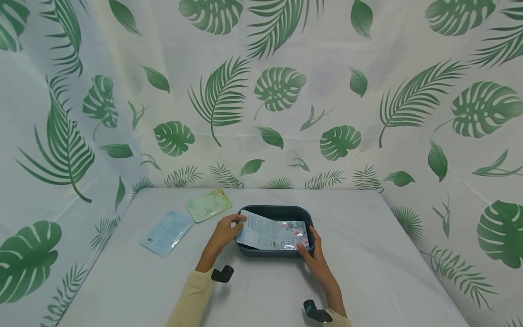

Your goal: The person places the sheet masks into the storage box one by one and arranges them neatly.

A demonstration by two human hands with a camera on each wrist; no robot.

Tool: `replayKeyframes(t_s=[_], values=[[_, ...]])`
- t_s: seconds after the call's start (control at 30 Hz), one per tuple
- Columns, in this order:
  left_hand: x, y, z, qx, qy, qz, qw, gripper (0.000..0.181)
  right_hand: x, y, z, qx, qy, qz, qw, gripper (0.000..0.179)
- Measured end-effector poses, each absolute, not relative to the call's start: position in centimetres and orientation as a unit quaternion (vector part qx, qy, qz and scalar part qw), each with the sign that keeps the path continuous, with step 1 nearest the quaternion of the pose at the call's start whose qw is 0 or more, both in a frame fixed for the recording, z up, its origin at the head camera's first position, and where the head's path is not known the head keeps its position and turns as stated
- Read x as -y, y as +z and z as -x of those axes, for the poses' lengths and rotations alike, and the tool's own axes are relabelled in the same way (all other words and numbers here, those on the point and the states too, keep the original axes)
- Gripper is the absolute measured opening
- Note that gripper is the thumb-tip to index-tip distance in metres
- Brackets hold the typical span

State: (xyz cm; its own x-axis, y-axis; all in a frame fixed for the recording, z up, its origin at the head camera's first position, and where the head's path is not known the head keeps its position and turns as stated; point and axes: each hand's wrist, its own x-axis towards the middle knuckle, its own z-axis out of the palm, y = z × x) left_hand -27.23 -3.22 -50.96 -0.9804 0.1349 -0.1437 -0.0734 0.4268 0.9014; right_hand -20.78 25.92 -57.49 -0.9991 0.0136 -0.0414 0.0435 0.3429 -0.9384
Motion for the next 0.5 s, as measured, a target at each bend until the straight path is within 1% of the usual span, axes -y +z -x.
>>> replayKeyframes(t_s=[0.27,0.5], values=[[2.89,-50.72,27.3,-0.851,0.518,-0.049,0.079,0.025,-25.89,-57.45,20.73,-0.82,-0.572,-0.017,0.014,0.075],[2.2,-50.83,27.45,-0.845,0.523,-0.075,0.085,0.021,-25.84,-57.33,20.75,-0.819,-0.573,-0.016,0.015,0.075]])
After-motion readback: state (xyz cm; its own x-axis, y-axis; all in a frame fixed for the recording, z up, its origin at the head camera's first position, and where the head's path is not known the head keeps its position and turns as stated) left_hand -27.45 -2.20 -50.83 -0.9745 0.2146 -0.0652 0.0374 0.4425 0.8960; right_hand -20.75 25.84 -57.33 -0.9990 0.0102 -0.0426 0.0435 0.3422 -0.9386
